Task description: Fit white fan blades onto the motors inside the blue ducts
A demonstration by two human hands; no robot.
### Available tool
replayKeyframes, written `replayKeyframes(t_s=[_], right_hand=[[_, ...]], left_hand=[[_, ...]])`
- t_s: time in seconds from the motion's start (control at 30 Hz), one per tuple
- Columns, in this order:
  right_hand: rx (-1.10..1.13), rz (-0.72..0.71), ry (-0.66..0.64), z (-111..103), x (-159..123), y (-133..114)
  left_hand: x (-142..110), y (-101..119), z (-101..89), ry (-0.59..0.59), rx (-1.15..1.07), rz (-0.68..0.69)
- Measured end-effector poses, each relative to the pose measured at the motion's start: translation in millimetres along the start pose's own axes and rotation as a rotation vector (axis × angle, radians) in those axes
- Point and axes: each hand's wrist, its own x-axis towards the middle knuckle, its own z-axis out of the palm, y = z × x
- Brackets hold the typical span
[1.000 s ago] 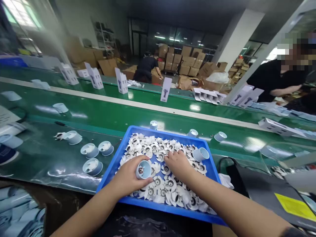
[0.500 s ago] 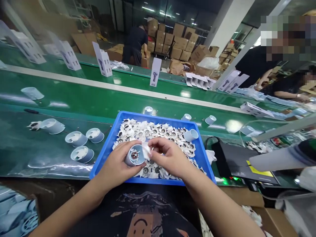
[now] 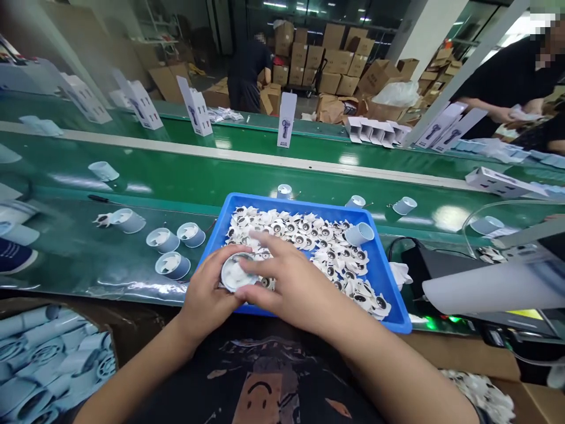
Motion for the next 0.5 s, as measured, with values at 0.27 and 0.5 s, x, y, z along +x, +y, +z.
replayKeyframes(t_s=[0.27,0.5], right_hand=[[-0.229,-0.024,0.051,-0.5,-34.3,2.8],[-0.290,0.072,0.500,-22.6,-93.7,30.3]], left_hand=[[9.3,-7.7,-7.3,-0.156,0.058,0.150],[112.3,-81.8,-46.9,-0.210,0.444,-0.414]])
